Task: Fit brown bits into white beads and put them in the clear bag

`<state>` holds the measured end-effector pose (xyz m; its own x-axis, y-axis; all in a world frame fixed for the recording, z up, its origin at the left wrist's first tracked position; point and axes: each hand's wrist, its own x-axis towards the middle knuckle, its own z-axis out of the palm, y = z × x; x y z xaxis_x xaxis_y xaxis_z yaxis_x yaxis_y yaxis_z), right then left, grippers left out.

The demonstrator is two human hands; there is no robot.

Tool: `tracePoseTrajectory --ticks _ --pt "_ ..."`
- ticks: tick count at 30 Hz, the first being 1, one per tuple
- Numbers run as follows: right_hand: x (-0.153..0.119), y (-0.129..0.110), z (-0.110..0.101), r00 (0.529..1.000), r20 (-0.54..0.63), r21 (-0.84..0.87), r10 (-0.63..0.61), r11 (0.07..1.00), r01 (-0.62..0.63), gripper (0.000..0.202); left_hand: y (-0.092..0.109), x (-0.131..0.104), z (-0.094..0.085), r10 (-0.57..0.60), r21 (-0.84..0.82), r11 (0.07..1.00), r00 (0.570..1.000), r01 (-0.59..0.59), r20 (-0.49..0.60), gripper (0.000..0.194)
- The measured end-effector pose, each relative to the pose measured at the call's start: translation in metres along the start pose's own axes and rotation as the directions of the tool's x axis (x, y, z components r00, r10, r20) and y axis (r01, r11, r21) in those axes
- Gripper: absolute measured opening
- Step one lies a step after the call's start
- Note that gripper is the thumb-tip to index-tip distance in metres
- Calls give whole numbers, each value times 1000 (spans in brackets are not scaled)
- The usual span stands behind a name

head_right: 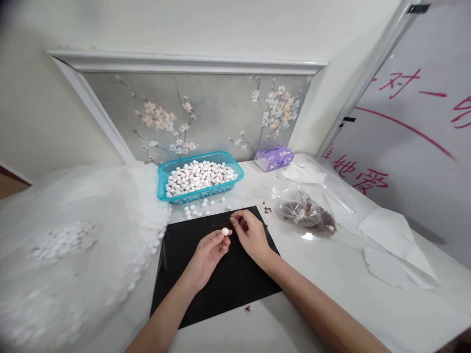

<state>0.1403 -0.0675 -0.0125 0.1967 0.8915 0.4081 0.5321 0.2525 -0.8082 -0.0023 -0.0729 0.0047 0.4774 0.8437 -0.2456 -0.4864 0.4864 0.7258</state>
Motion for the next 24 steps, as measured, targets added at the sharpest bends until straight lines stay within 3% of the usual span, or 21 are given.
tracePoseTrajectory --ticks 7,17,24 --pt "1 3 0 998 -49 47 31 998 -29 13 0 2 2 -37 36 999 997 40 -68 24" --pt "1 1 -1 998 -47 97 38 995 -33 17 0 3 3 -41 56 997 996 46 -81 27" --pt "-1 -2 -3 991 -130 73 20 997 -10 15 0 5 3 -14 -27 1000 992 11 -129 24"
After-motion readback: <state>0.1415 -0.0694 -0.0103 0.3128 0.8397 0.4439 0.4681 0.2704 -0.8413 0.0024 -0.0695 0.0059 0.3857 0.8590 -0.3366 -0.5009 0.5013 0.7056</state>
